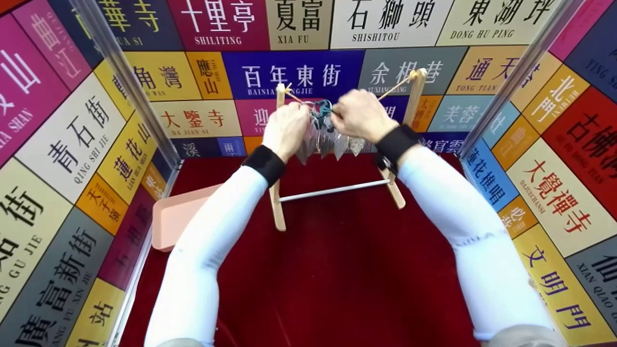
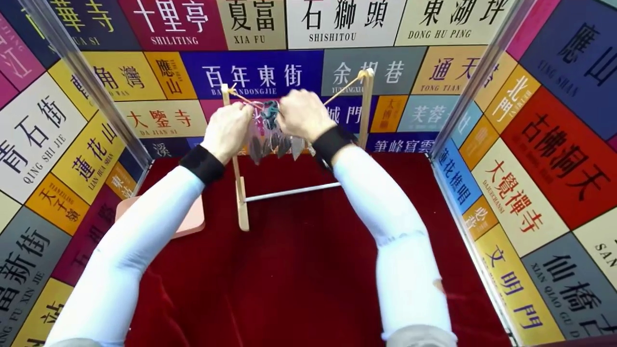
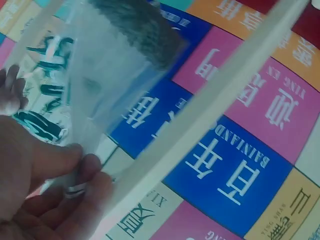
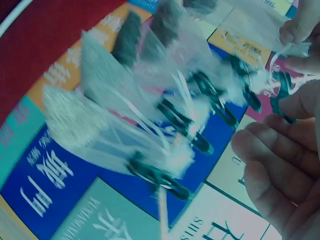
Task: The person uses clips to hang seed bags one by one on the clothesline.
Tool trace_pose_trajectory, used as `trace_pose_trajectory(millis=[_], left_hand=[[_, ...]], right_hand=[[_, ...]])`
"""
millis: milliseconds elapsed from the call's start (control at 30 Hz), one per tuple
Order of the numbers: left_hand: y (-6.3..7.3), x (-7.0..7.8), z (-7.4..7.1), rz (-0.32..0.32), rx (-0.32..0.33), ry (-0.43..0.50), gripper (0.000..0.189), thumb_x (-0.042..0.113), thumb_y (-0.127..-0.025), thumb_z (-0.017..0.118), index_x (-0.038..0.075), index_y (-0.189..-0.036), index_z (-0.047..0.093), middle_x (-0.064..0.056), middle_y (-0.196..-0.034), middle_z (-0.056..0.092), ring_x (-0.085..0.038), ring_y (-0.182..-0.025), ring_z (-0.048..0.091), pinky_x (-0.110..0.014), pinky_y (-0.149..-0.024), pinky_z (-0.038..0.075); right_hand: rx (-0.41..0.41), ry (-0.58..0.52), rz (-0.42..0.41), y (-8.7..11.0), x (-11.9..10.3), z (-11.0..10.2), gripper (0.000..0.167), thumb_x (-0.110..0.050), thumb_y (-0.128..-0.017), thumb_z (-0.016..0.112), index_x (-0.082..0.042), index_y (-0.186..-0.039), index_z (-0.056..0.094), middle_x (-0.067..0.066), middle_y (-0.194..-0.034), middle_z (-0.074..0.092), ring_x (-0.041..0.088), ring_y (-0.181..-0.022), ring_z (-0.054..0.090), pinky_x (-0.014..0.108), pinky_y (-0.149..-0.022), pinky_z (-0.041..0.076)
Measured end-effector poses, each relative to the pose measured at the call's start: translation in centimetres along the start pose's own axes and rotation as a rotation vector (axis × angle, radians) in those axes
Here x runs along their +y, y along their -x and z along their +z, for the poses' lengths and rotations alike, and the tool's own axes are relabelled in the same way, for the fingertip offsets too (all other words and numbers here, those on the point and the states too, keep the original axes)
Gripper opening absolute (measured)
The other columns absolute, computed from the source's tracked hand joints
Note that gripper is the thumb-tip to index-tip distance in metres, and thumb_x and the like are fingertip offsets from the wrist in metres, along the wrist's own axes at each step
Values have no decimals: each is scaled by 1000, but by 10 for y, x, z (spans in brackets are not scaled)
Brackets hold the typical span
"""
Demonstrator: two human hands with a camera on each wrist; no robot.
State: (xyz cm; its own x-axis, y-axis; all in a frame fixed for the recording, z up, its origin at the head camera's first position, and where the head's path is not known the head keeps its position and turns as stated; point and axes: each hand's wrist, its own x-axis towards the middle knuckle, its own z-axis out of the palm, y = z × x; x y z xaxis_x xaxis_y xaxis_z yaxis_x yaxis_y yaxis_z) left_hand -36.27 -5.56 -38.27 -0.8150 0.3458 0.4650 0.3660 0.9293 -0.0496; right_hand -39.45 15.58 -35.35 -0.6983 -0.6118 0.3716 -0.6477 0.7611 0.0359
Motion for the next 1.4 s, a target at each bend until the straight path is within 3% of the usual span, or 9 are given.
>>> trace_pose_trajectory(millis=[133,300,600,700,833,1000,1200,1300,1400], left_hand=[[-6,-4,3,38,40,-42,26,2,-110,57,-2,-119,81,-21,-113,81,-36,-94,82,-49,-80,71],[-9,-6,2,85,69,-84,26,2,-109,58,-1,-114,83,-20,-109,81,-36,-88,82,-50,-75,71],[-20,1,-4,142,62,-122,25,1,-107,58,1,-111,83,-19,-108,82,-34,-89,82,-49,-77,72],[-23,2,-5,151,72,-118,26,2,-105,58,2,-110,84,-19,-108,82,-35,-90,82,-49,-78,71],[-25,1,-3,118,68,-84,25,1,-104,59,2,-110,83,-19,-109,81,-36,-92,82,-50,-81,71],[-22,-1,0,86,73,-38,24,0,-104,60,1,-113,82,-18,-110,82,-35,-93,82,-50,-82,71],[-9,-4,6,98,150,82,17,-1,-100,66,-1,-110,79,-19,-106,80,-38,-88,80,-51,-77,71],[4,-11,12,133,244,201,18,3,-101,69,0,-115,79,-18,-108,81,-37,-88,80,-49,-78,70],[26,-25,20,160,337,303,20,8,-103,72,1,-120,79,-17,-110,81,-34,-88,80,-47,-78,70]], right_hand=[[-75,-15,-26,-20,-2,-10,42,-19,-100,66,-12,-59,59,3,-56,53,30,-59,57,53,-61,61],[-107,-72,-105,-28,-1,-16,33,-16,-96,69,-8,-65,76,7,-57,64,26,-57,56,43,-55,49],[-99,-66,-104,-27,0,-15,36,-13,-92,69,-13,-57,62,3,-55,55,28,-56,54,43,-54,43],[-98,-23,-82,-27,-2,-15,36,-14,-92,69,-14,-58,58,6,-59,57,35,-59,60,52,-57,53],[-114,37,-25,-27,-6,-13,32,-27,-95,72,-11,-69,62,16,-74,69,46,-73,70,64,-70,63],[-119,55,41,-20,-8,-7,41,-46,-97,73,-6,-91,74,19,-89,77,46,-85,75,64,-78,66],[24,19,69,6,-7,10,49,-52,-99,76,-4,-107,77,17,-92,79,39,-80,75,58,-72,66],[153,-39,89,29,-6,23,42,-45,-102,73,-3,-105,80,17,-88,79,37,-72,73,54,-64,64],[262,-98,120,56,-3,38,31,-30,-101,70,-2,-98,81,17,-82,80,35,-63,72,51,-57,62]])
